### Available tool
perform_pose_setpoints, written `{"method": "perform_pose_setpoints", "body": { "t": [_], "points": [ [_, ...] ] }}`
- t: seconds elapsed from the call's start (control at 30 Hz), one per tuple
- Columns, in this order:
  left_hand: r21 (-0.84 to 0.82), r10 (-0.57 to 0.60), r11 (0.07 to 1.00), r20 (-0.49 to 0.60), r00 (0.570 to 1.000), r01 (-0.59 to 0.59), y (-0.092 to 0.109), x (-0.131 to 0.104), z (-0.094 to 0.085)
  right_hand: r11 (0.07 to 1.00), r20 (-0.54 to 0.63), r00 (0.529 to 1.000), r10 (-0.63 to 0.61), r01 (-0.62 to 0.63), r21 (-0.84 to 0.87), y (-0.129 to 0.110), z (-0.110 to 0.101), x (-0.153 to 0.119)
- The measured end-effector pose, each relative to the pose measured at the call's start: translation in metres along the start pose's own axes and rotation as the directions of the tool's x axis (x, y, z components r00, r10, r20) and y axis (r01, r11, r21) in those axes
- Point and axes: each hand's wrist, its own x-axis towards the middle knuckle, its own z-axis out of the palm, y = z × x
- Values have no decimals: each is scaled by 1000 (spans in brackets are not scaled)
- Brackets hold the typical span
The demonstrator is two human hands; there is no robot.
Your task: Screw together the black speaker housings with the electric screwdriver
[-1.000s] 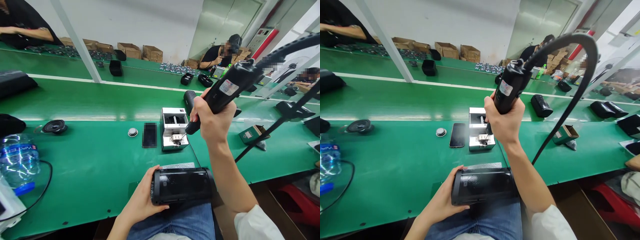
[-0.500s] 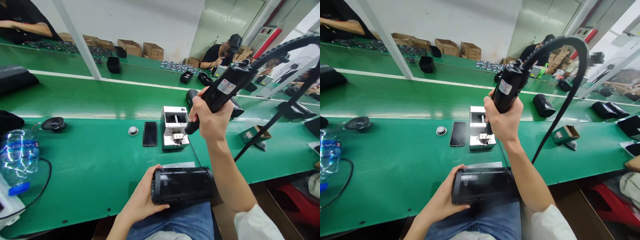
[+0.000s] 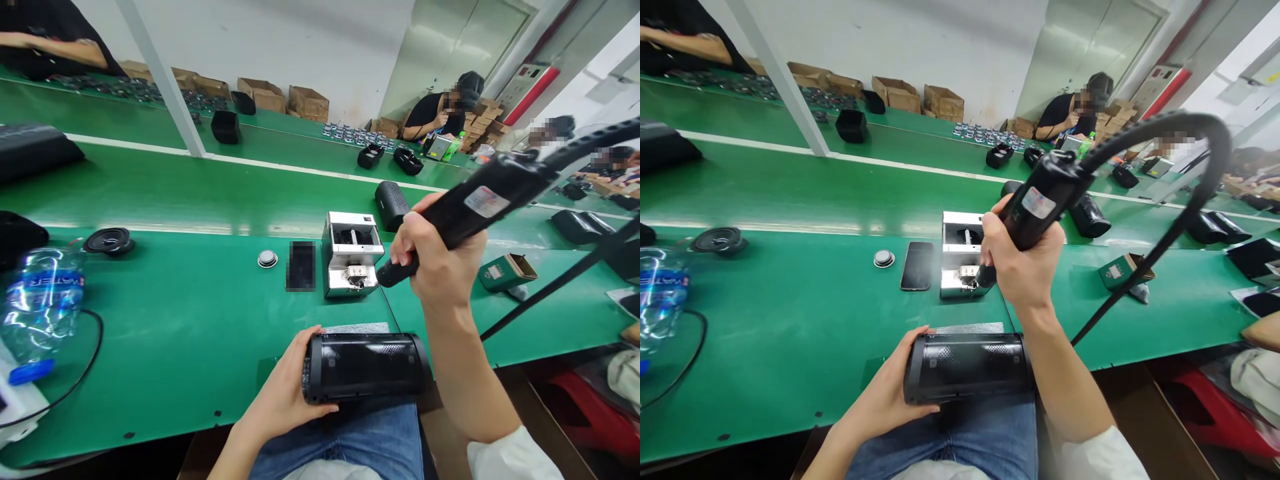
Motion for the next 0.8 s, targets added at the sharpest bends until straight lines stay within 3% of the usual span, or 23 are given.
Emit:
{"method": "perform_pose_setpoints", "body": {
  "t": [0.2,0.3,0.6,0.8],
  "points": [
    [13,5,1000,-8,1000,-5,-2,0,1,988,23,994,106,-108,109,-42,-1,-23],
    [7,11,1000,-8,1000,-11,-1,1,0,980,53,989,135,-141,138,-50,2,-30],
    [4,7,1000,-4,1000,-7,1,1,1,981,126,980,152,-166,104,-41,10,-44],
    [-63,0,998,-3,1000,0,3,4,2,979,258,947,190,-202,20,-10,8,-67]
  ]
}}
